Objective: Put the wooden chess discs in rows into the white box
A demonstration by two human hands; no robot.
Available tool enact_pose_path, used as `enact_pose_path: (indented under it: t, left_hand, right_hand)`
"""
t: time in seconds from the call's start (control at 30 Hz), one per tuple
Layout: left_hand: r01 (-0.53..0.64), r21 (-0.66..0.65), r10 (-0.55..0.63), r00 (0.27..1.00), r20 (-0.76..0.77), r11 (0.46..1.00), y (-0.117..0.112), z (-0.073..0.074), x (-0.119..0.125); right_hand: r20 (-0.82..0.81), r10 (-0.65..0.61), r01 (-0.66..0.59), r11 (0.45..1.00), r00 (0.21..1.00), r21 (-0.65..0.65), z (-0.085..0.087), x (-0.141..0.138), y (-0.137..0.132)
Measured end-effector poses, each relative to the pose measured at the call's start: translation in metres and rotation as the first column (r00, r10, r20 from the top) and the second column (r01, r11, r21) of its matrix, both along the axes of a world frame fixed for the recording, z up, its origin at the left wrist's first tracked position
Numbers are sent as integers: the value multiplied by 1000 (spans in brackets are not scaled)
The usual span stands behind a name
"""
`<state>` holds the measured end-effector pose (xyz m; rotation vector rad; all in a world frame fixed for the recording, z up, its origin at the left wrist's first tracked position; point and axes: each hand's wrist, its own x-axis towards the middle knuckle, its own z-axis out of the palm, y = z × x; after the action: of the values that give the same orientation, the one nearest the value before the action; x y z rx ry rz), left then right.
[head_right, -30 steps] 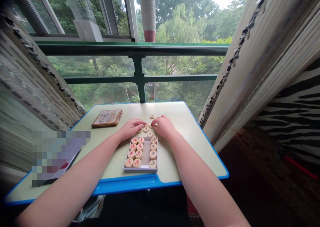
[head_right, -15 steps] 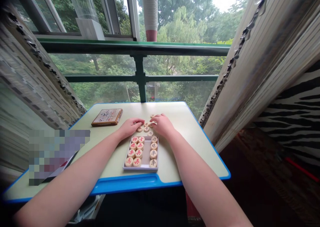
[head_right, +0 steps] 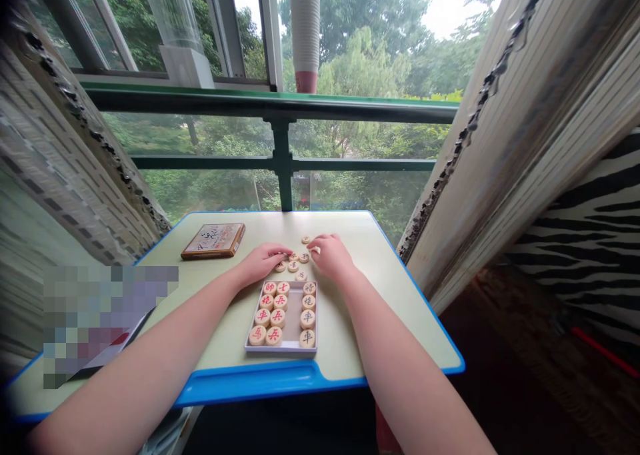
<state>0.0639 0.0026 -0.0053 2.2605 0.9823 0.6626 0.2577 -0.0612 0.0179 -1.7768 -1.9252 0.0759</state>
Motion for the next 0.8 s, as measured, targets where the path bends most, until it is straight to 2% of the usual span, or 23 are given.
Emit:
enact_pose_path:
  t: [0.07,0.27,0.43,0.63,0.8]
  left_hand:
    - [-23,-14,22,1000,-14,1000,0,1,0]
    - [-21,-141,19,1000,-20,990,-7,13,-3]
    - [45,-212,-45,999,6,976,-7,17,-10]
    - [20,-181,-12,999,41,983,-3,12,-9]
    - [3,-299,33,993,113,954,-3,18,-10]
  right_hand:
    - [39,54,-52,998,998,-36,-1,-4,-1]
    - [36,-53,54,998,998,-33,-4,0,3]
    - [31,30,-27,996,999,-86,-9,0,8]
    - [57,37,-34,998,998,-57,-13,-11,15]
    - [4,118,-117,992,993,-51,-15,-16,16]
